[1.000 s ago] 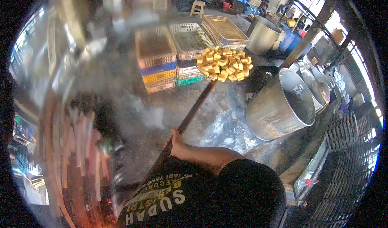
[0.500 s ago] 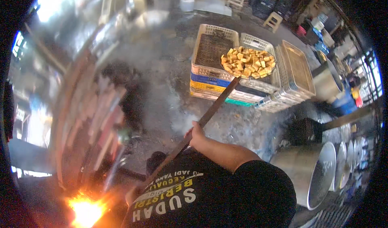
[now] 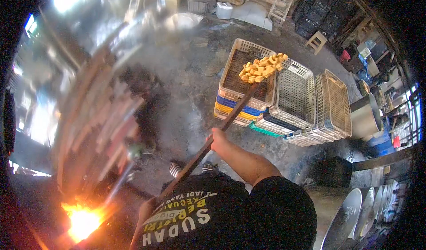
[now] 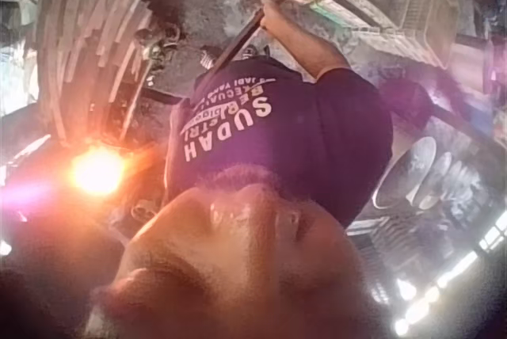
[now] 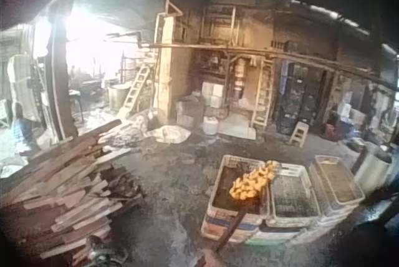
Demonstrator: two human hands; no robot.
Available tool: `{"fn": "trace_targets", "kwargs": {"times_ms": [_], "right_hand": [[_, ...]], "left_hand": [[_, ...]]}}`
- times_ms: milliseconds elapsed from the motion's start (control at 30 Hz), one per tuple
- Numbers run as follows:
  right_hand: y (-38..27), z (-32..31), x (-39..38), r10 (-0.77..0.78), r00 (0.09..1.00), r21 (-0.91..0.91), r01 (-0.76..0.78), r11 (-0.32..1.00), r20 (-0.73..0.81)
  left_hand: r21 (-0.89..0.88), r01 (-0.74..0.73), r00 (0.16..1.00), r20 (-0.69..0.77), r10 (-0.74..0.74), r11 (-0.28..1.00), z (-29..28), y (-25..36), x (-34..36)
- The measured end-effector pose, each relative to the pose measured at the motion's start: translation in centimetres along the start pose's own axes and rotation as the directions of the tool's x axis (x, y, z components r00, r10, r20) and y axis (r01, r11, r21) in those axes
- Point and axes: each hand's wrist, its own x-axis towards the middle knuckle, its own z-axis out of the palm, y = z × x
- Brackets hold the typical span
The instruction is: The person deep fries tofu in a large outdoor vat using a long-handled scoop and then transfers the cooked tofu into plastic crates by hand.
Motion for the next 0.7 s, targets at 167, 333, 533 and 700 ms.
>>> {"fn": "trace_targets", "kwargs": {"times_ms": [167,333,533,700], "right_hand": [[-1.7,0.6,0.7,-0.043,0.998,-0.08,0.047,0.996,0.048],[-1.4,1.3,2.8,-0.032,0.994,-0.046,0.037,0.998,0.105],[-1.4,2.7,4.2,-0.116,0.988,0.047,0.112,0.993,0.098],[-3.6,-1.5,5.8,-0.159,0.987,0.053,0.158,0.986,0.013]], "left_hand": [[-0.08,-0.027,0.998,0.06,0.032,0.996,0.8,-0.5,2.0],[-0.271,0.053,0.988,0.151,-0.012,0.961,2.0,-1.8,3.2],[-0.199,-0.028,0.978,0.198,0.069,0.98,-1.2,0.6,4.0],[-0.2,-0.054,0.945,0.306,0.115,0.978,-1.9,3.7,5.6]]}}
